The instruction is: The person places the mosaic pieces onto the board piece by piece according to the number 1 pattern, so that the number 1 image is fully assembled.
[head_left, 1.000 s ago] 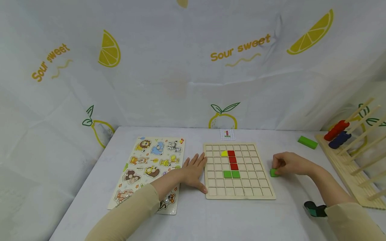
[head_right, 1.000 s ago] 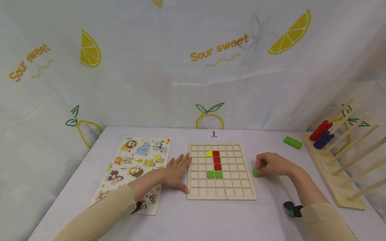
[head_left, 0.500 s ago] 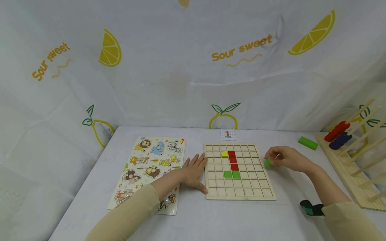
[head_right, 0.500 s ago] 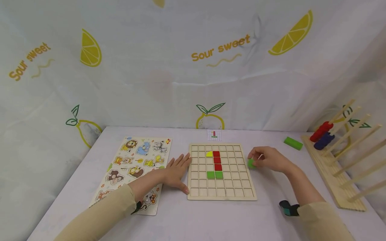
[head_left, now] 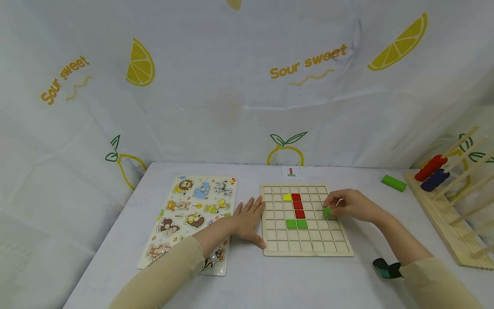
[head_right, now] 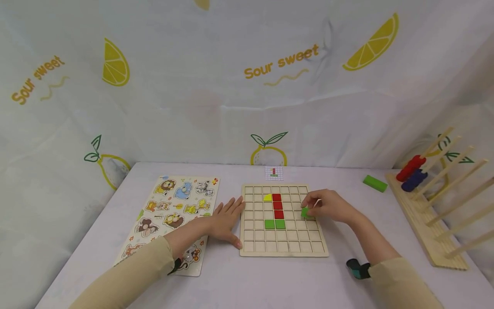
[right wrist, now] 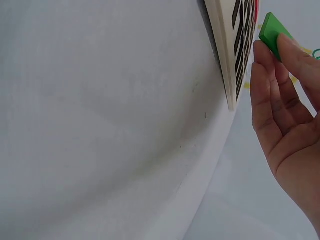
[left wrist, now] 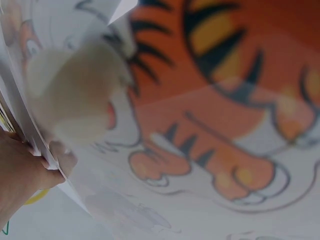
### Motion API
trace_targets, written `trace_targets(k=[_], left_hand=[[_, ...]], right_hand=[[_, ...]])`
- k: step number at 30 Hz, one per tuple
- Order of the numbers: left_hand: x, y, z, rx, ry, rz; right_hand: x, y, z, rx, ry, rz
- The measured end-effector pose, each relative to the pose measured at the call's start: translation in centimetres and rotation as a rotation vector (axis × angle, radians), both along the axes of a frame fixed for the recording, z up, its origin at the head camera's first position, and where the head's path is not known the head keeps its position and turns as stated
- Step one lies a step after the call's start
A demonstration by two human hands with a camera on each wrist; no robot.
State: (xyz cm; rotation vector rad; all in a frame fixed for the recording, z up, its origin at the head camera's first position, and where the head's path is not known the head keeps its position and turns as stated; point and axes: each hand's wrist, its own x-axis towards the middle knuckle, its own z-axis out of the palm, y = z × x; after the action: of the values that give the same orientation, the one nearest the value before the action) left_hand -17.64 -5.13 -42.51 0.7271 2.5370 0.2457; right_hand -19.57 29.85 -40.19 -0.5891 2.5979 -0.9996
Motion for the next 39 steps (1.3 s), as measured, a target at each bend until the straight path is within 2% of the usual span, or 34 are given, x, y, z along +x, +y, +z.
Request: trace_targets(k=[6,17,25,39], left_hand=[[0.0,0.0,0.0,0.0,0.004,-0.005],[-0.1,0.0,-0.2,-0.004,0.003,-0.008],[-0.1,0.0,-0.3,-0.013,0.006,-0.006],[-0.1,0.0,-0.2,-0.008,0.001,0.002]], right_hand=[[-0.1,-1.5,-0.5,0.019,-0.012,0.005],[0.2,-3.5,-1.0,0.014,-0.051,0.066],[0.1,-3.8,-1.3,0.016,-0.043,0.091],[0.2,-4.1,-1.5,0.032,-0.053,0.09]])
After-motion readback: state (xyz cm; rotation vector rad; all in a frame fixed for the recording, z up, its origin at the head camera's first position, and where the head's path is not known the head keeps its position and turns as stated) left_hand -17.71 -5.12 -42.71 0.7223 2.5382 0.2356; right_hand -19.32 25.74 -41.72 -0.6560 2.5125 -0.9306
